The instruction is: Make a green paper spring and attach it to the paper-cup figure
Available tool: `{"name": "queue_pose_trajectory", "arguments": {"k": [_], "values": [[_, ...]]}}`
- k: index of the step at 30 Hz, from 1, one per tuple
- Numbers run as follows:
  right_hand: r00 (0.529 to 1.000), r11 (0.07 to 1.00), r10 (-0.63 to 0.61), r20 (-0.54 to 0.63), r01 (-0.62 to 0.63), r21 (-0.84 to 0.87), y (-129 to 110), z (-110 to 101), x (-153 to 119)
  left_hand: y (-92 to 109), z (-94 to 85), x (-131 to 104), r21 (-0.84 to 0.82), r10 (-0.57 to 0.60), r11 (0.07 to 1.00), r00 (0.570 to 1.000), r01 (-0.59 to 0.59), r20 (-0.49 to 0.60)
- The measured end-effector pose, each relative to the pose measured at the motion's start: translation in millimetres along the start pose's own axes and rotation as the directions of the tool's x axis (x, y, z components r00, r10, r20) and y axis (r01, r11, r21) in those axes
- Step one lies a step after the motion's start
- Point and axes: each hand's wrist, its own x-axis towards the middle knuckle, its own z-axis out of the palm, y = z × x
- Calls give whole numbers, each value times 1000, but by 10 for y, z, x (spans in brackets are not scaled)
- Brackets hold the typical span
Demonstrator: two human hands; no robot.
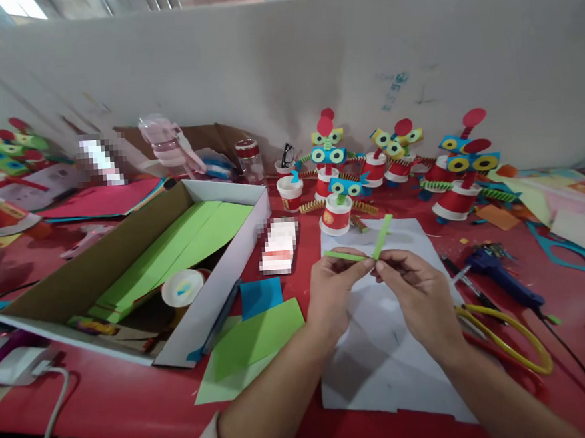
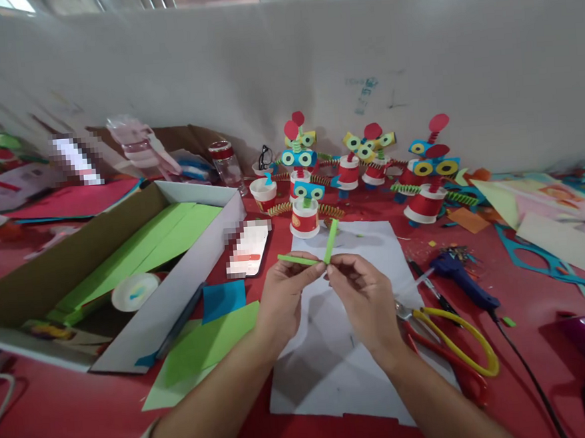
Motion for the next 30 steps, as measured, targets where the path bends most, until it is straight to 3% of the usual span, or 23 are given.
{"name": "queue_pose_trajectory", "arguments": {"k": [4,8,15,25,28,30], "values": [[995,983,39,88,-54,177,61,22,21,16,-33,40,-70,-111,991,994,110,-17],[992,968,62,108,-86,235,91,32,52,23,-62,63,-68,-192,979,981,190,-17],[995,966,71,71,-86,245,122,8,85,5,-15,5,71,-5,997,997,11,-74],[998,991,60,-4,-59,117,116,-25,85,41,-20,10,117,13,993,994,0,-111],[995,989,55,-78,-43,142,99,-47,89,173,-87,67,68,103,993,980,-92,-172],[988,979,44,-147,-14,202,82,-57,105,277,-148,123,-24,202,976,941,-216,-273]]}}
